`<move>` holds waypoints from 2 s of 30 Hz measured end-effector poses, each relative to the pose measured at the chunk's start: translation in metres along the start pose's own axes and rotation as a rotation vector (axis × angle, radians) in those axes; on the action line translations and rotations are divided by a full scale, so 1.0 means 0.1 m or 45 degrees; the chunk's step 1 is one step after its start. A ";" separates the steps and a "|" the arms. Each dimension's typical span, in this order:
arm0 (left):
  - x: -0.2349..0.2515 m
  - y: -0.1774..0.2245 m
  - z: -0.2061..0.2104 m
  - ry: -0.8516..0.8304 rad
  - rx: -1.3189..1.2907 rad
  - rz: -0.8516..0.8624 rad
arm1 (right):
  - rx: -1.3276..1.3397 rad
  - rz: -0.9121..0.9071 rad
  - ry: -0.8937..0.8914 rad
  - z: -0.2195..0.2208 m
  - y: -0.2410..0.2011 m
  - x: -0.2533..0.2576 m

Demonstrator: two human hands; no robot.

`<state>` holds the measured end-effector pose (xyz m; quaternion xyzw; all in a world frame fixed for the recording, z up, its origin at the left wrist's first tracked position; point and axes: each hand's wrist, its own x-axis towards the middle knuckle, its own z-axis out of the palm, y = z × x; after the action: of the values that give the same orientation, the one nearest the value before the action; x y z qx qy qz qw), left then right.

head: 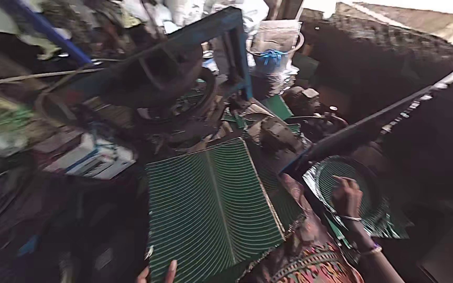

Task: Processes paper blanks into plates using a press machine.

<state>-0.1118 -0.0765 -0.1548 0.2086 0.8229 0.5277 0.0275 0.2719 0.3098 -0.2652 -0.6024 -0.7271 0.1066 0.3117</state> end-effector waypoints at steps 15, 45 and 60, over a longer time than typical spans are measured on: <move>-0.02 -0.20 -0.10 0.131 0.208 -0.083 | 0.282 -0.455 -0.823 0.11 -2.21 -0.27; 1.80 1.21 0.45 -0.217 -0.610 -0.225 | 1.240 -0.260 0.213 -0.98 -1.58 0.64; 1.55 0.99 -0.06 -0.092 -0.508 -0.104 | 1.025 -0.281 0.102 -0.74 -1.29 0.57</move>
<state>-0.2238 0.0111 -0.0380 0.1842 0.7083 0.6709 0.1191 0.2061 0.3150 -0.1207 -0.3545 -0.6748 0.3249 0.5598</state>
